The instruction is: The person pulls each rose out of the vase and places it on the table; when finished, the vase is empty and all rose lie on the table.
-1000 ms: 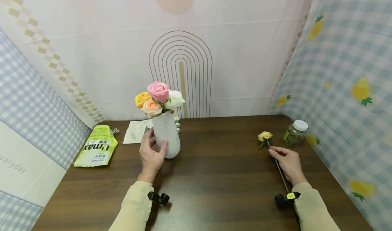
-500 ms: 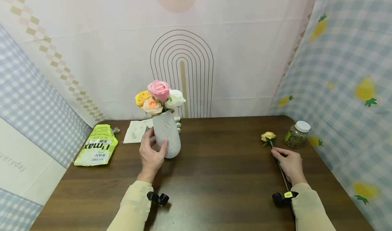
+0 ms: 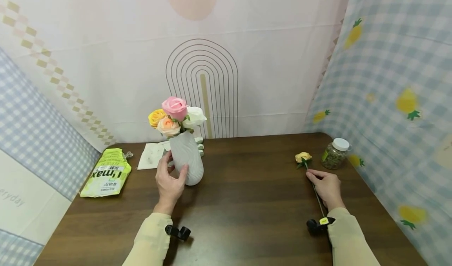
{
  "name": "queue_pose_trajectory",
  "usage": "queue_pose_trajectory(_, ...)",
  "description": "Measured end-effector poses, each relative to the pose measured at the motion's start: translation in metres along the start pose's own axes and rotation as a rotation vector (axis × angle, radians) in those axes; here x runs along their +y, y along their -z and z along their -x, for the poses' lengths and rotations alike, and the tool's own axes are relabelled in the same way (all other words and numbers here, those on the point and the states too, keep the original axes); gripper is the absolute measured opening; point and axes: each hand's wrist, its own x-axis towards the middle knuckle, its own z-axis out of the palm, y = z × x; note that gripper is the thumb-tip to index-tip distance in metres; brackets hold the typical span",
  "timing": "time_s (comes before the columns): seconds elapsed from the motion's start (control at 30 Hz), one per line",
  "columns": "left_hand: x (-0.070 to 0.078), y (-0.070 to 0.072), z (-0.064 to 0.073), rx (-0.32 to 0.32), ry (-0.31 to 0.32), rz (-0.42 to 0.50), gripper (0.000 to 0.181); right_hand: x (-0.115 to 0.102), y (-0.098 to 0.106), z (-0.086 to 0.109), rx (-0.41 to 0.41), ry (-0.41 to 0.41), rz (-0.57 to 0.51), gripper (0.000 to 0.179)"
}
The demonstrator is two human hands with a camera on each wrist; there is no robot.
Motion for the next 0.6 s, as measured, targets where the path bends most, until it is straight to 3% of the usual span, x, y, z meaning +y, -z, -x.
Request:
queue_pose_trajectory(0.27, 0.0018, -0.0003, 0.0014, 0.005, 0.012, 0.005, 0.061, 0.0001, -0.0024, 0.0012, 0.069, 0.057, 0.042, 0.044)
queue_pose_trajectory(0.6, 0.0044, 0.0018, 0.0012, -0.007, 0.025, 0.017, 0.06, 0.0004, -0.0031, 0.0033, 0.056, 0.065, 0.018, 0.048)
